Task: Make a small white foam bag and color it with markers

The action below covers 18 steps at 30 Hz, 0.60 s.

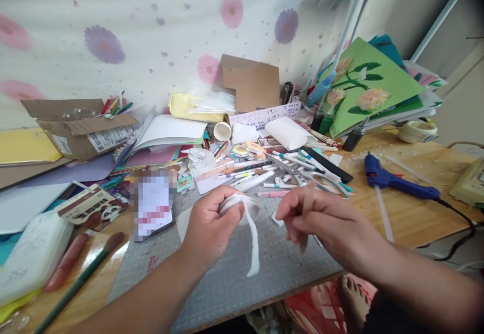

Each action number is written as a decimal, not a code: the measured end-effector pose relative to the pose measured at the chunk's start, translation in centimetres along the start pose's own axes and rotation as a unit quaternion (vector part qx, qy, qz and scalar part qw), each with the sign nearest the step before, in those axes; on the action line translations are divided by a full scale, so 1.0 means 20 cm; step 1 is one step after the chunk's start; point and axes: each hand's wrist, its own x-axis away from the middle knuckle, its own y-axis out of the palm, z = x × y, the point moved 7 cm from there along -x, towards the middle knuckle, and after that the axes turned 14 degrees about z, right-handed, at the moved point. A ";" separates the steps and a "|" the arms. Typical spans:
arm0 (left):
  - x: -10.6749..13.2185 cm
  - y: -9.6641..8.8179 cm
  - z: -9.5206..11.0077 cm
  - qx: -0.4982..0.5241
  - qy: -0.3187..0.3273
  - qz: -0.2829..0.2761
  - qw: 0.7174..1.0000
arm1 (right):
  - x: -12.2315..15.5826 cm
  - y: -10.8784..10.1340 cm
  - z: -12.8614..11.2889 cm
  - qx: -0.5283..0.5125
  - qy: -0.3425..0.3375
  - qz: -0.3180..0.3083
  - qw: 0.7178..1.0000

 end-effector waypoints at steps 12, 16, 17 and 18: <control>0.01 0.01 0.00 0.027 -0.013 -0.005 1.000 | 0.08 0.20 0.12 -0.064 0.202 -0.024 0.977; 0.03 0.05 -0.06 0.106 -0.062 -0.048 0.991 | -0.01 0.08 0.02 -0.109 0.141 0.061 0.982; 0.03 0.06 -0.07 0.135 -0.079 -0.064 0.986 | -0.03 0.05 0.01 -0.124 0.136 0.079 0.980; 0.04 0.08 -0.08 0.161 -0.096 -0.080 0.979 | -0.04 0.03 0.00 -0.134 0.136 0.090 0.977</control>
